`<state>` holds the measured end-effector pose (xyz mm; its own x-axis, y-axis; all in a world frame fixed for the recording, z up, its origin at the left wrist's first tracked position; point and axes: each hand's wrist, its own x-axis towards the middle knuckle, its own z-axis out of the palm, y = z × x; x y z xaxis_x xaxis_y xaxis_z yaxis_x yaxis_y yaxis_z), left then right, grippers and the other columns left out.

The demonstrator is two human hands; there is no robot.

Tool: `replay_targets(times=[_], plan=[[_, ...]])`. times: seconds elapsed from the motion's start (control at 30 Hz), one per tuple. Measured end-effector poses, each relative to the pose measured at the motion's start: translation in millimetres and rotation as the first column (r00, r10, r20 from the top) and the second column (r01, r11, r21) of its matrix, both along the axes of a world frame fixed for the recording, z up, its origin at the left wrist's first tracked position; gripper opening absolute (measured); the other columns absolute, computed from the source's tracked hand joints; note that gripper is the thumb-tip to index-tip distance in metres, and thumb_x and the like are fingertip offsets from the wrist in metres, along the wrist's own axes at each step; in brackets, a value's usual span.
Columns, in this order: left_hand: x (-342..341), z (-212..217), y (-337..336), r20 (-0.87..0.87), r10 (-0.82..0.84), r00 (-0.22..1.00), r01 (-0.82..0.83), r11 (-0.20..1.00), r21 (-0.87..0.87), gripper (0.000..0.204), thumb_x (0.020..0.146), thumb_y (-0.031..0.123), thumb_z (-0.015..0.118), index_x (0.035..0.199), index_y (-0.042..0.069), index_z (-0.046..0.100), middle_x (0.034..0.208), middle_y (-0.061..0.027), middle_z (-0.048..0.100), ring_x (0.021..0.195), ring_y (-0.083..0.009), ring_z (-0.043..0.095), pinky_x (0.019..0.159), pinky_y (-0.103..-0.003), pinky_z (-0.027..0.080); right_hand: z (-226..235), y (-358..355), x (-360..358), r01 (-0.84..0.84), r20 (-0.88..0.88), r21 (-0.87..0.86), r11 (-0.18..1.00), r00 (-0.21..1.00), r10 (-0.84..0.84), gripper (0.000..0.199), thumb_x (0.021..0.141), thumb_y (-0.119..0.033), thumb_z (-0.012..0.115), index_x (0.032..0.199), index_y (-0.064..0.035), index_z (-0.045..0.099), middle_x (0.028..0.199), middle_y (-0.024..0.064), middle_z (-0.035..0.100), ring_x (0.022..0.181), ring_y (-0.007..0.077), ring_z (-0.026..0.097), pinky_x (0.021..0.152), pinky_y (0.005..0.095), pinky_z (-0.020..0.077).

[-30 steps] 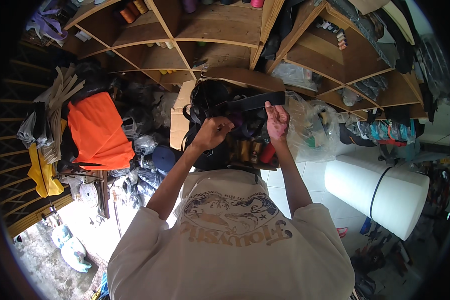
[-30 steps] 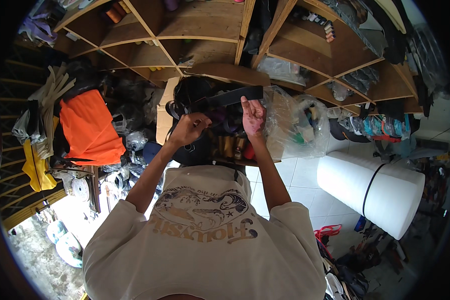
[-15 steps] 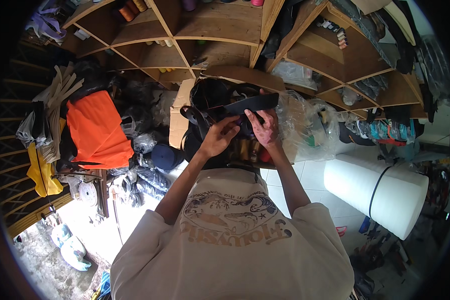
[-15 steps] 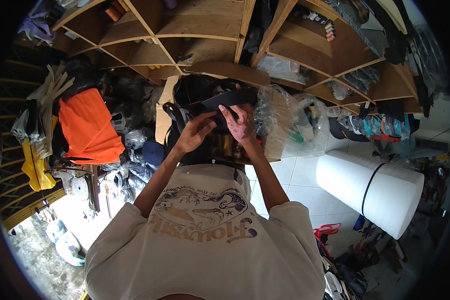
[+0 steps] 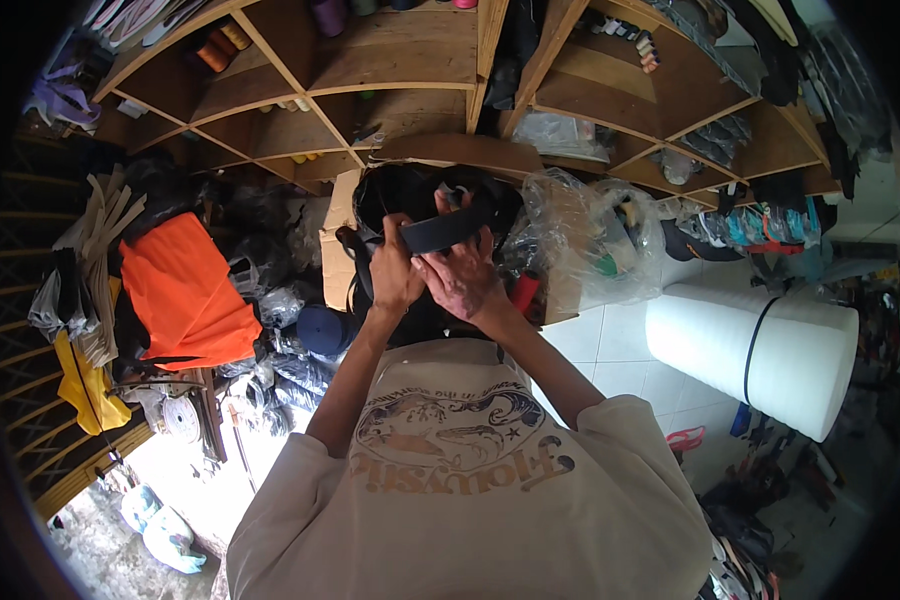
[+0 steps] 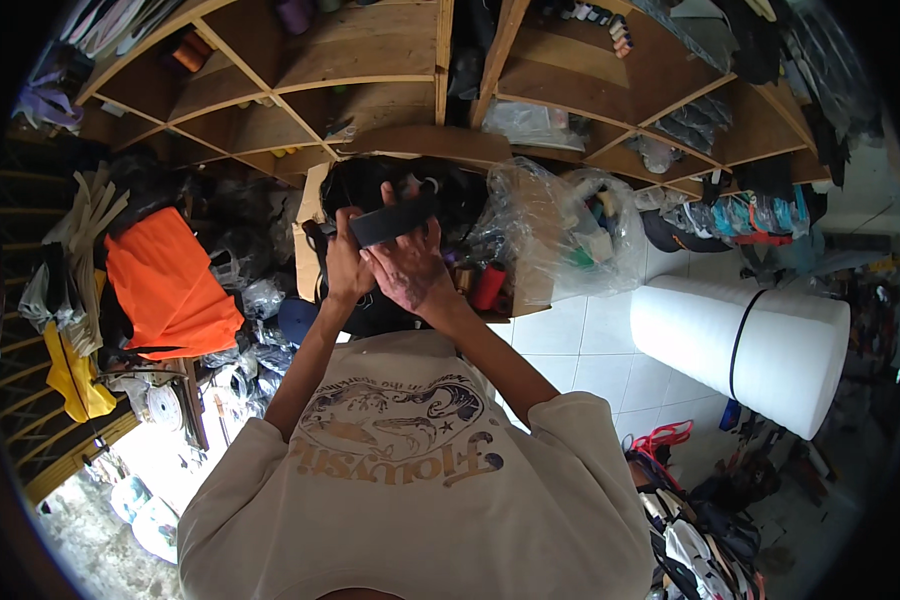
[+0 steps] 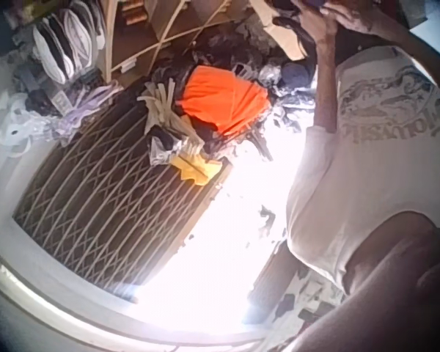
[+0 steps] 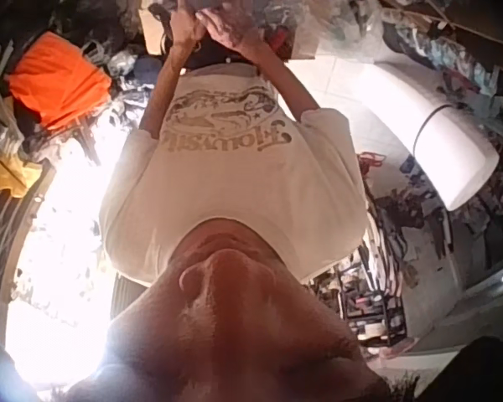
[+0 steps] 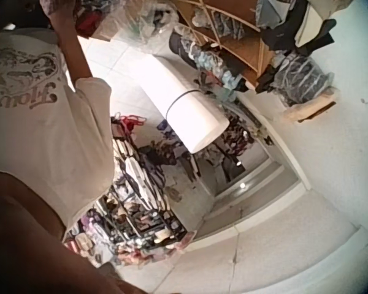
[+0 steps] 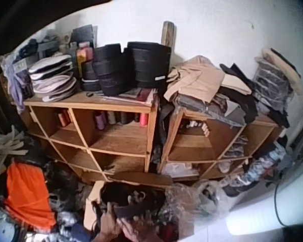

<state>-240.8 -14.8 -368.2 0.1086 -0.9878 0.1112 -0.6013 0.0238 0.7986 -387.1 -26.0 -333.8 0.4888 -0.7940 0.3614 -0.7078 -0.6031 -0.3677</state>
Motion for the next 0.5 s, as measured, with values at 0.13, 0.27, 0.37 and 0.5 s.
replay_targets(times=[0.13, 0.27, 0.37, 0.5], plan=[[15, -14, 15, -0.09, 0.134, 0.987, -0.141, 0.987, -0.075, 0.043, 0.087, 0.029, 0.043, 0.121, 0.003, 0.039, 0.07, -0.0214, 0.061, 0.066, -0.0455, 0.06, 0.059, -0.052, 0.046, -5, 10, -3, 0.188, -0.158, 0.025, 0.982, 0.971, -0.182, 0.057, 0.091, -0.036, 0.053, 0.144, -0.0222, 0.038, 0.153, 0.0262, 0.014, 0.141, 0.0443, 0.016, 0.105, 0.0524, 0.0256], [17, -11, 13, -0.09, 0.157, 0.984, -0.165, 0.983, -0.085, 0.041, 0.086, 0.026, 0.041, 0.12, 0.003, 0.041, 0.068, -0.0211, 0.06, 0.063, -0.044, 0.059, 0.059, -0.05, 0.046, -17, 12, -31, 0.074, -0.262, 0.075, 0.995, 0.964, -0.052, 0.058, 0.091, -0.028, 0.053, 0.146, -0.0219, 0.034, 0.152, 0.0239, 0.021, 0.139, 0.0354, 0.026, 0.102, 0.0489, 0.0336], [14, 2, 5, -0.052, 0.068, 0.996, -0.078, 0.973, -0.218, 0.039, 0.085, 0.027, 0.041, 0.116, 0.003, 0.041, 0.071, -0.0223, 0.059, 0.066, -0.0446, 0.059, 0.06, -0.05, 0.046, -29, 25, -48, -0.174, -0.291, 0.269, 0.947, 0.923, 0.252, 0.056, 0.091, -0.026, 0.053, 0.144, -0.0209, 0.036, 0.149, 0.0187, 0.029, 0.134, 0.0313, 0.034, 0.098, 0.0489, 0.0376], [14, 6, 12, -0.176, -0.023, 0.984, 0.005, 0.995, -0.1, 0.041, 0.084, 0.031, 0.042, 0.113, 0.003, 0.04, 0.073, -0.0222, 0.057, 0.069, -0.0457, 0.06, 0.061, -0.048, 0.046, 3, 18, -48, -0.167, -0.139, 0.861, 0.481, 0.832, 0.537, 0.051, 0.09, -0.029, 0.056, 0.138, -0.0186, 0.042, 0.144, 0.0127, 0.036, 0.129, 0.0251, 0.04, 0.095, 0.0487, 0.0398]])
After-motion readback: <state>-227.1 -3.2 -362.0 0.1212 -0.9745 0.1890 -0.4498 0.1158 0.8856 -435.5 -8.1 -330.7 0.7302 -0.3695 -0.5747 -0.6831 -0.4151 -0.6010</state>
